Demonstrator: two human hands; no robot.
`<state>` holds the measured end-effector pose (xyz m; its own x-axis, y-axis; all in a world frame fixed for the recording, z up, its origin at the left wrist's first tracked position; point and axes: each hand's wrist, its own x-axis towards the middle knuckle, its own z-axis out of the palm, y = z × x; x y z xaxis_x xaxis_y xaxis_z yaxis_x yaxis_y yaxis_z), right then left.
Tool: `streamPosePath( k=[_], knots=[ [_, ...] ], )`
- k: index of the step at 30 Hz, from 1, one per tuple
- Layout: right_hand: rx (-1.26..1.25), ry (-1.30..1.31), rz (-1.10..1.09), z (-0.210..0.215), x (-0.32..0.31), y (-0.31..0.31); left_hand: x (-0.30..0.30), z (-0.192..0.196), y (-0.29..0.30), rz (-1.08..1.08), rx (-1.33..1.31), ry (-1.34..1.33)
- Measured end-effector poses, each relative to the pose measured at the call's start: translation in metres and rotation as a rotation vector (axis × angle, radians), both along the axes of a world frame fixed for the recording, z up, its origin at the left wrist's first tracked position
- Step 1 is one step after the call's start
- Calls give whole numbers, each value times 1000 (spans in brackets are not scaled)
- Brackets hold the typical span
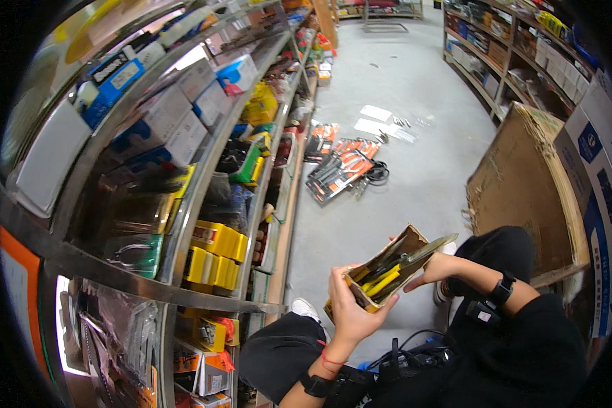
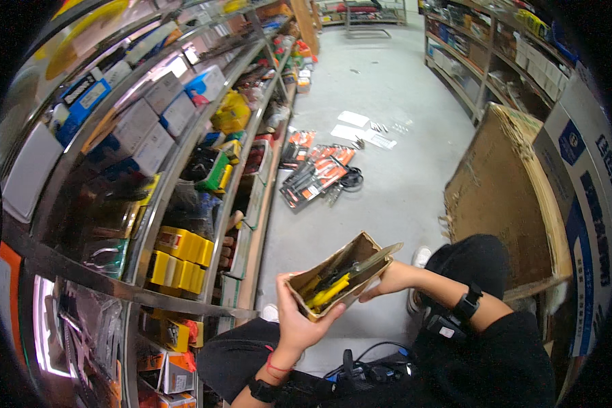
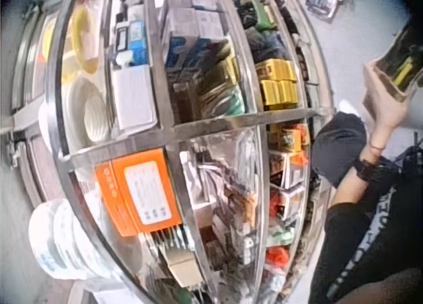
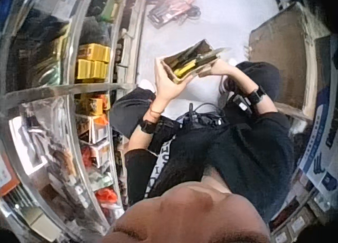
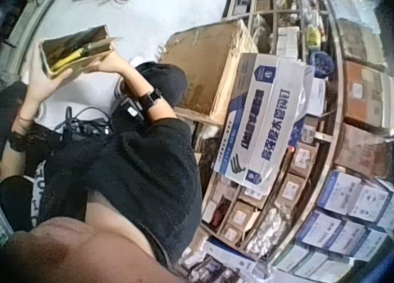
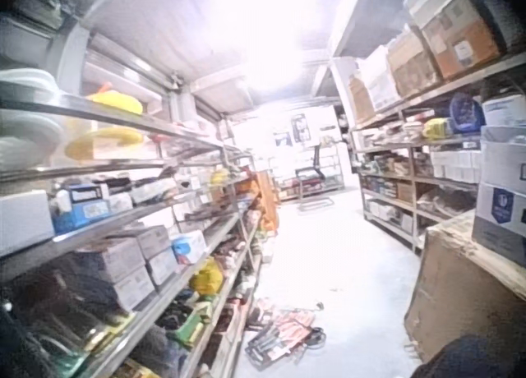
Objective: Organize various pairs of scissors and other handheld tools into a cardboard box.
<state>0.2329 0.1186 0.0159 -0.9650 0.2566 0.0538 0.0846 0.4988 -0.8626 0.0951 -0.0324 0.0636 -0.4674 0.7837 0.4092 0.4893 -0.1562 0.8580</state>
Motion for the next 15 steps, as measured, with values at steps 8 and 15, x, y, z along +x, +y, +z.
streamPosePath(
  k=[8, 15],
  knots=[
    [-1212, -536, -53, 11, 7, 25, -6, 13, -3, -28, -14, 238],
    [-1517, -715, -37, 29, 13, 17, -5, 16, -9, -329, -8, 390]
  ],
)
